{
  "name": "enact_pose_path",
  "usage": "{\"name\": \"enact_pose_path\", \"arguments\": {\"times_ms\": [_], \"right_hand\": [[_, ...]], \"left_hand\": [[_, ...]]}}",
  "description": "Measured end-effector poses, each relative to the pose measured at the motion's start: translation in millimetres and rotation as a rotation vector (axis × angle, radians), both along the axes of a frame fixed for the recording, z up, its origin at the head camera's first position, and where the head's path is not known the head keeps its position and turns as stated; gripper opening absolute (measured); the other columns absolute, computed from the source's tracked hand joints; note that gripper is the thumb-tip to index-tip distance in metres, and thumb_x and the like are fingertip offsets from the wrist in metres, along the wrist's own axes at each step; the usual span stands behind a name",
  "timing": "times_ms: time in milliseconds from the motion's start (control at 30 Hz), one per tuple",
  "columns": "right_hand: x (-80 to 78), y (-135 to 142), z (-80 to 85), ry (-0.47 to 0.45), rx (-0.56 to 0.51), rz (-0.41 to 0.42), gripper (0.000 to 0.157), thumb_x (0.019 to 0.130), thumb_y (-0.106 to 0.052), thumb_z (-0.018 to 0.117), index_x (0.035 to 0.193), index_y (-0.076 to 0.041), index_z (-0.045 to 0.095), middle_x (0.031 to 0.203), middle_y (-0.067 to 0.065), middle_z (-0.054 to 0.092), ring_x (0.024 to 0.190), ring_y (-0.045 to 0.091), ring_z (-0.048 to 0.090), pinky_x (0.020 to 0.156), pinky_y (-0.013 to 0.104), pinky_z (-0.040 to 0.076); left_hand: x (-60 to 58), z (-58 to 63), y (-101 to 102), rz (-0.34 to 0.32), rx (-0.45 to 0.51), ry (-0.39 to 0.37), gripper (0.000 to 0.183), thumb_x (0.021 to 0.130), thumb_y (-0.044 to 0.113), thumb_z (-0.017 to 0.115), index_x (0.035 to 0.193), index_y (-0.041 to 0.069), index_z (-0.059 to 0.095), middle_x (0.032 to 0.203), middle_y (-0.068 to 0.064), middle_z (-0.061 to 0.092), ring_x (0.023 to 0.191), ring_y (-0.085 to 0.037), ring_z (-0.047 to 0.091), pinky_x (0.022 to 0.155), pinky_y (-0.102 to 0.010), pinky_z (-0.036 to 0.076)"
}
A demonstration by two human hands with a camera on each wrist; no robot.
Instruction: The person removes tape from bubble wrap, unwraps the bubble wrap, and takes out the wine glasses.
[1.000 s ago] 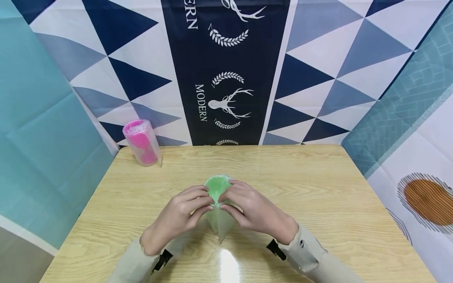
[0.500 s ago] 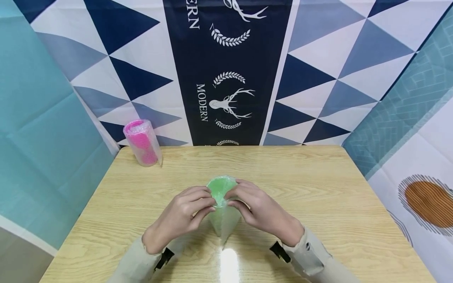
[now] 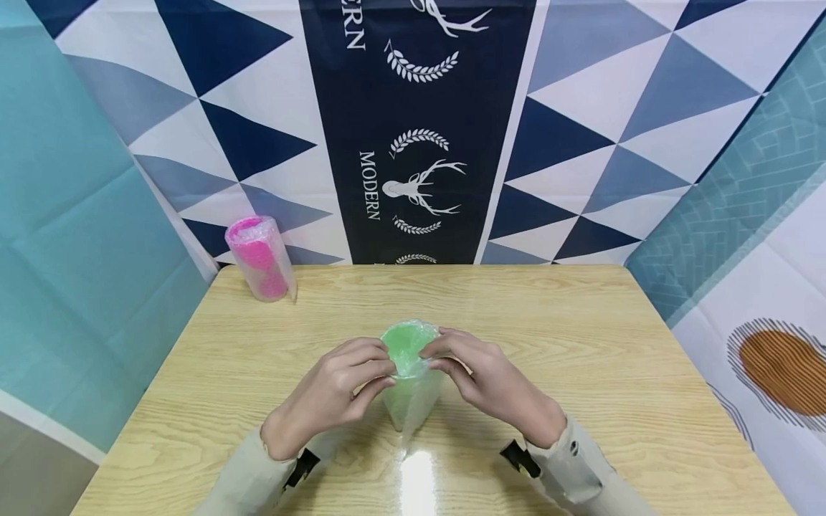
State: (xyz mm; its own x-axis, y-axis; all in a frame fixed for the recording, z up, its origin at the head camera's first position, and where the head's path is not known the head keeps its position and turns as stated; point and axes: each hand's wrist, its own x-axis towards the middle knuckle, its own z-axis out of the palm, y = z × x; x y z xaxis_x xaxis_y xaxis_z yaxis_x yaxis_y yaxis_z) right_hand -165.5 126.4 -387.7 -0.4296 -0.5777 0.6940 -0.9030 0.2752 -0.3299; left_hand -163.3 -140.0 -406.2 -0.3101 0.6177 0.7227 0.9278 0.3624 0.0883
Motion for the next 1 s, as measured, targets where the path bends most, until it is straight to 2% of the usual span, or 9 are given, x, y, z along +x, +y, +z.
{"name": "enact_pose_path", "arguments": {"times_ms": [267, 467, 633, 767, 933, 1000], "right_hand": [[2.3, 8, -2.6, -0.055, -0.033, 0.009, 0.013, 0.103, -0.011, 0.061, 0.111, -0.007, 0.070, 0.107, 0.001, 0.075, 0.107, 0.026, 0.074, 0.110, 0.036, 0.052], [3.4, 14, -5.2, -0.057, -0.048, 0.013, 0.017, 0.105, -0.016, 0.057, 0.110, -0.006, 0.069, 0.106, 0.003, 0.076, 0.104, 0.023, 0.075, 0.109, 0.030, 0.052], [3.0, 17, -5.9, -0.049, -0.060, 0.034, 0.014, 0.103, -0.015, 0.061, 0.110, -0.006, 0.069, 0.105, 0.004, 0.076, 0.104, 0.027, 0.075, 0.109, 0.032, 0.052], [2.1, 17, -4.6, -0.063, -0.042, 0.014, 0.011, 0.098, -0.008, 0.068, 0.110, -0.006, 0.070, 0.105, 0.003, 0.076, 0.107, 0.030, 0.074, 0.111, 0.034, 0.051], [2.0, 17, -1.7, -0.084, -0.024, -0.025, 0.019, 0.092, -0.001, 0.074, 0.110, -0.007, 0.071, 0.106, 0.001, 0.076, 0.108, 0.025, 0.073, 0.111, 0.038, 0.051], [2.6, 17, -1.2, -0.086, -0.018, -0.026, 0.019, 0.092, 0.000, 0.074, 0.110, -0.007, 0.071, 0.106, 0.001, 0.075, 0.106, 0.022, 0.073, 0.107, 0.034, 0.054]], "left_hand": [[3.1, -1.6, -1, -0.012, -0.009, -0.041, 0.006, 0.092, 0.012, 0.077, 0.096, 0.009, 0.074, 0.100, -0.001, 0.073, 0.105, -0.023, 0.070, 0.103, -0.029, 0.056], [3.7, -4.3, -1, -0.021, 0.000, -0.056, 0.007, 0.096, 0.016, 0.073, 0.097, 0.009, 0.074, 0.102, -0.002, 0.073, 0.107, -0.023, 0.069, 0.104, -0.030, 0.056], [4.1, -6.0, 0, -0.027, 0.013, -0.063, 0.012, 0.097, 0.020, 0.070, 0.099, 0.009, 0.074, 0.103, -0.005, 0.074, 0.108, -0.025, 0.069, 0.105, -0.032, 0.055], [4.0, -5.5, 2, -0.024, 0.015, -0.052, 0.018, 0.096, 0.024, 0.070, 0.103, 0.009, 0.074, 0.106, -0.006, 0.074, 0.111, -0.026, 0.069, 0.108, -0.039, 0.054], [3.3, -3.4, 6, 0.001, -0.010, -0.054, 0.027, 0.096, 0.029, 0.069, 0.112, 0.008, 0.073, 0.112, -0.006, 0.073, 0.113, -0.024, 0.068, 0.111, -0.047, 0.051], [4.1, -1.8, 7, 0.000, -0.014, -0.059, 0.029, 0.097, 0.030, 0.068, 0.115, 0.007, 0.073, 0.114, -0.007, 0.073, 0.115, -0.025, 0.067, 0.113, -0.045, 0.050]]}}
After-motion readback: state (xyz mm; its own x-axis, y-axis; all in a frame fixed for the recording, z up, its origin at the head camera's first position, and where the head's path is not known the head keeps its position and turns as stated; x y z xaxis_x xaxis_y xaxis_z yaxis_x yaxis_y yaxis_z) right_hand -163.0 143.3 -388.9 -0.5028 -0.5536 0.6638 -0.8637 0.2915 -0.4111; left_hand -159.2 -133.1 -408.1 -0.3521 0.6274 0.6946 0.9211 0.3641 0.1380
